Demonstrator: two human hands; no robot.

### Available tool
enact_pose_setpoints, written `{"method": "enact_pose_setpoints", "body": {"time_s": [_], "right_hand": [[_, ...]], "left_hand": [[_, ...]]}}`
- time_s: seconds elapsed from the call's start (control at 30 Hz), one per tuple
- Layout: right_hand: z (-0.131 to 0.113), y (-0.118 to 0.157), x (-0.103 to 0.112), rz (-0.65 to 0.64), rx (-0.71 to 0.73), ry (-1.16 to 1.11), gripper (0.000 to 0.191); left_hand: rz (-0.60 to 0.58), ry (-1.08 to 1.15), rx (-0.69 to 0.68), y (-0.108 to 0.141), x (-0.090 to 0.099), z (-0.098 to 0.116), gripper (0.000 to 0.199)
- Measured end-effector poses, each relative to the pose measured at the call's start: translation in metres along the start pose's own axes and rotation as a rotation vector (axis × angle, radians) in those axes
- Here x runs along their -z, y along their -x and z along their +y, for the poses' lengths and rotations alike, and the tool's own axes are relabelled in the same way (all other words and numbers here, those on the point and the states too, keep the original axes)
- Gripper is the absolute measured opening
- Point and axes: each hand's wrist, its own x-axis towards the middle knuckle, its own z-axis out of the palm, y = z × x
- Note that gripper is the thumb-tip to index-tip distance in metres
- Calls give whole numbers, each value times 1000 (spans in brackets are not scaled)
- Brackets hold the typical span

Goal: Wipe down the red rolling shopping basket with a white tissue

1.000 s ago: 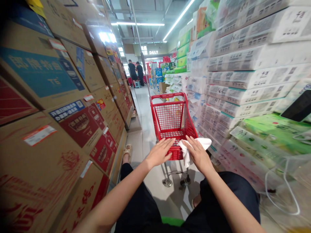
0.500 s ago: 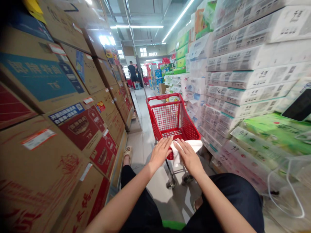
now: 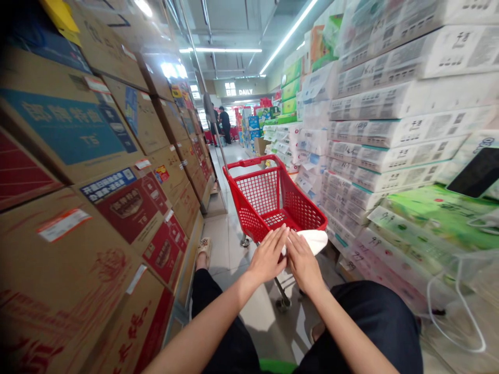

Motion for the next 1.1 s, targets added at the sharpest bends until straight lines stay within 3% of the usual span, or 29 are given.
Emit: {"method": "enact_pose_setpoints", "body": {"time_s": [0.1, 0.23, 0.37, 0.53, 0.67, 0.87, 0.97, 1.1], "right_hand": [[16, 7, 10, -32, 18, -38, 65], [50, 13, 15, -11, -96, -74, 57], [52, 9, 7, 64, -224, -101, 53], [22, 0, 2, 39, -171, -9, 60], [26, 5, 12, 11, -124, 90, 62], [53, 23, 7, 92, -281, 118, 55], [46, 17, -2, 114, -298, 111, 57], [17, -4, -6, 132, -252, 232, 66]], "left_hand": [[-54, 9, -85, -4, 10, -27, 86], [-24, -87, 38, -15, 12, -51, 73], [6, -129, 73, -29, -1, -36, 73], [-8, -156, 136, -37, -13, -13, 86], [-36, -156, 111, -31, -1, -18, 84], [-64, -171, 54, -30, 13, -36, 78], [-51, -145, 102, -32, 7, -32, 83], [-47, -106, 116, -34, 2, -23, 86]]}}
